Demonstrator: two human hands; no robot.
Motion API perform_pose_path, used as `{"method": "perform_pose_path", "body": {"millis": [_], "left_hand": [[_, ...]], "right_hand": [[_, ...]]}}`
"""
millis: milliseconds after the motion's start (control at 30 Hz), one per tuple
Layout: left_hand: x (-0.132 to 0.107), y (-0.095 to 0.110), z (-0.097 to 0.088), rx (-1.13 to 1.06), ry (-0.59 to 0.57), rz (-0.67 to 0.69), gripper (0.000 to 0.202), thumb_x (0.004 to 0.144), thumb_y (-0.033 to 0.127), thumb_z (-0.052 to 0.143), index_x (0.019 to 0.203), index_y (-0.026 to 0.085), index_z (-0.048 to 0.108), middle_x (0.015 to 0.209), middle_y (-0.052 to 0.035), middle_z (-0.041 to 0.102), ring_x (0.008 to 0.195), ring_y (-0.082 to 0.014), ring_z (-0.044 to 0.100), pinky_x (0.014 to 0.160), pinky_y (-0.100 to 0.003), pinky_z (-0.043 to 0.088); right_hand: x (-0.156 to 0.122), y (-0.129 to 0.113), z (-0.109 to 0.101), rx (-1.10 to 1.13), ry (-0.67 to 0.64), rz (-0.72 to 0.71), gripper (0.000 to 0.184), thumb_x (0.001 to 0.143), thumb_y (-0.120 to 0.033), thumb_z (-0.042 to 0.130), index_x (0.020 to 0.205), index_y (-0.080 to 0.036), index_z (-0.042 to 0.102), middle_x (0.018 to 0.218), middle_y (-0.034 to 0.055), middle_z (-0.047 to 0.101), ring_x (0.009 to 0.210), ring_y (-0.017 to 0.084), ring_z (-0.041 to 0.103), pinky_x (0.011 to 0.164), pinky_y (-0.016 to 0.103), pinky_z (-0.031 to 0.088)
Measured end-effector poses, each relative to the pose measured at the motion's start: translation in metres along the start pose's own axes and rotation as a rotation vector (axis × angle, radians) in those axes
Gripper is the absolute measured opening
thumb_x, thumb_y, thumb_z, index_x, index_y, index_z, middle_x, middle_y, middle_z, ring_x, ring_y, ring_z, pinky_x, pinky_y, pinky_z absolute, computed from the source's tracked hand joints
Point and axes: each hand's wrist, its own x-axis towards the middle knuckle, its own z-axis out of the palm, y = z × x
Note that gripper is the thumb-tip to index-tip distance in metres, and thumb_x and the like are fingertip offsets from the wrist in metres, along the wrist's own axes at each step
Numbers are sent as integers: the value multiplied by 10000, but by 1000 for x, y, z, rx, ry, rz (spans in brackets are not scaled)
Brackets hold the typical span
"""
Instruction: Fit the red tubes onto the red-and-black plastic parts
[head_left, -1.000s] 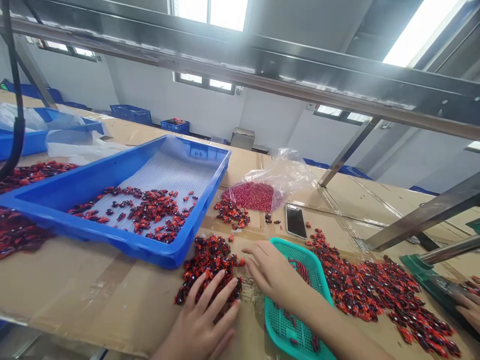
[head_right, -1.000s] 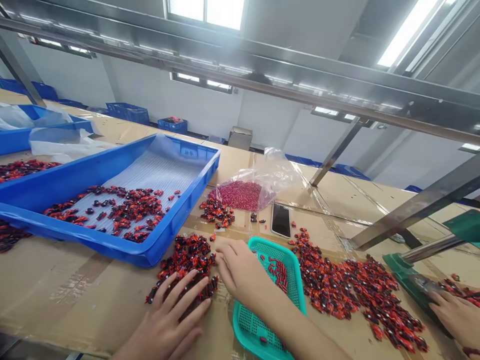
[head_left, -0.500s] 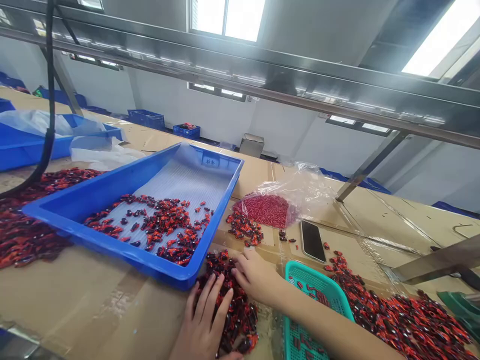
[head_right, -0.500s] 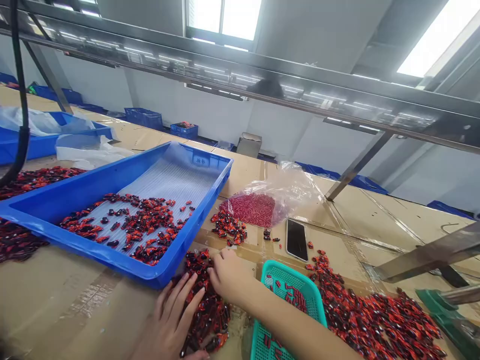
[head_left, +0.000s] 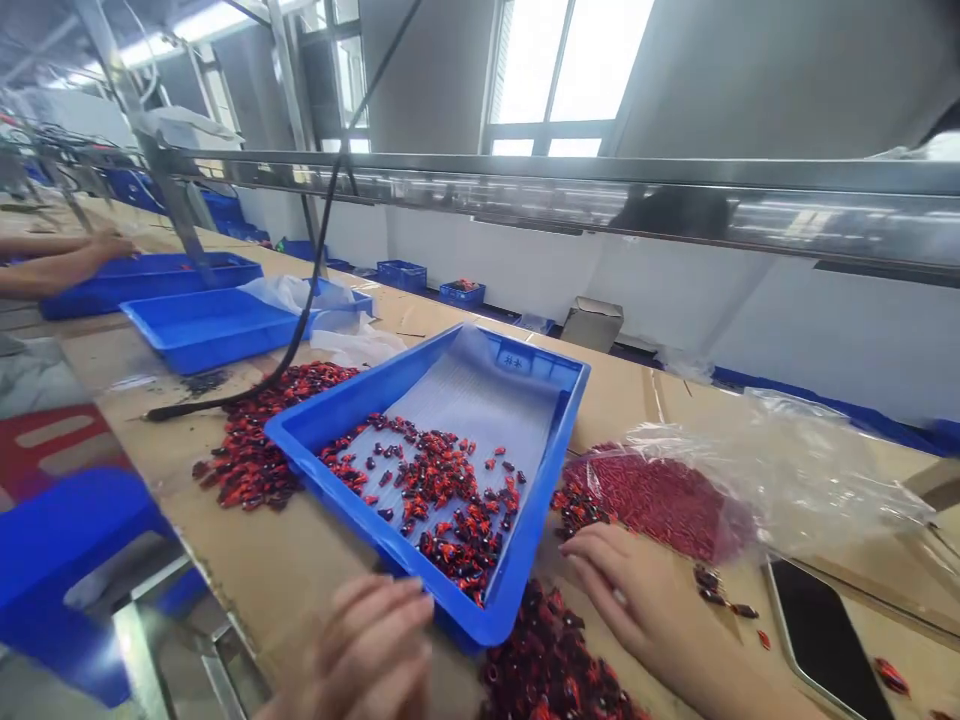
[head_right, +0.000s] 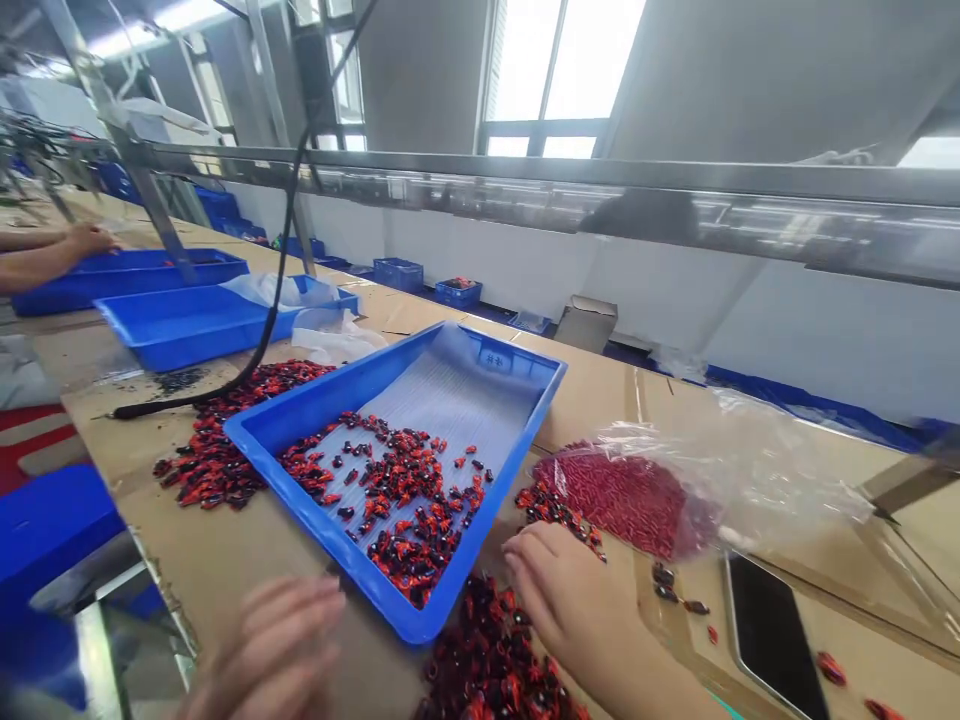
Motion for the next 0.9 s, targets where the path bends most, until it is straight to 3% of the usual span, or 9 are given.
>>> {"method": "perform_pose_path", "body": {"millis": [67, 133, 233, 333, 400, 533, 900], "left_hand": [[45, -52, -12, 41, -215, -188, 192, 1034, 195, 528, 1163, 253, 658, 1250, -78, 743, 1245, -253, 659, 1113, -476, 518], [89, -106, -4, 83, -409, -287, 208, 1073, 263, 520, 1196, 201, 677, 1253, -99, 728, 1196, -258, 680, 1076, -479, 547], [129, -175, 33, 142, -716, -426, 300, 1021, 364, 686, 1256, 178, 666, 1278, -98, 696, 1084, -250, 711, 932, -466, 618], [135, -218, 70, 218, -948, -541, 356, 1014, 358, 700, 1314, 178, 640, 1326, -108, 672, 1113, -265, 704, 933, -480, 622], [128, -235, 82, 269, -1046, -593, 378, 1011, 356, 702, 1338, 181, 629, 1365, -114, 654, 1156, -281, 690, 962, -503, 611], [111, -257, 88, 318, -1152, -630, 389, 1014, 358, 696, 1356, 188, 620, 1391, -118, 640, 1179, -287, 680, 979, -513, 602], [106, -297, 96, 152, -1446, -678, 365, 1013, 361, 700, 1323, 179, 635, 1330, -107, 669, 1117, -269, 703, 931, -479, 622]], "right_hand": [[31, 7, -15, 31, 37, -1, 302, 1098, -260, 392, 1085, -220, 691, 1051, 94, 747, 964, 238, 717, 852, 410, 595], [70, 11, -16, 42, 17, 16, 310, 1099, -259, 392, 1097, -200, 697, 1079, 103, 753, 1009, 243, 714, 905, 424, 585], [132, 11, 7, 28, -55, 35, 237, 1091, -235, 483, 1158, -165, 699, 1107, 97, 756, 1059, 237, 716, 973, 440, 574], [185, 9, 44, -5, -162, 71, 236, 1050, -323, 647, 1225, -169, 685, 1215, 83, 724, 1081, 240, 712, 959, 464, 597], [210, 7, 67, -34, -221, 109, 325, 1028, -370, 689, 1291, -182, 660, 1306, 94, 685, 1105, 252, 703, 941, 474, 610], [235, 10, 95, -85, -296, 185, 356, 1027, -365, 689, 1329, -183, 642, 1340, 103, 667, 1129, 265, 695, 946, 485, 610], [228, 28, 107, -55, -368, 218, 335, 1033, -371, 678, 1312, -187, 652, 1330, 101, 674, 1123, 258, 697, 950, 480, 607]]}}
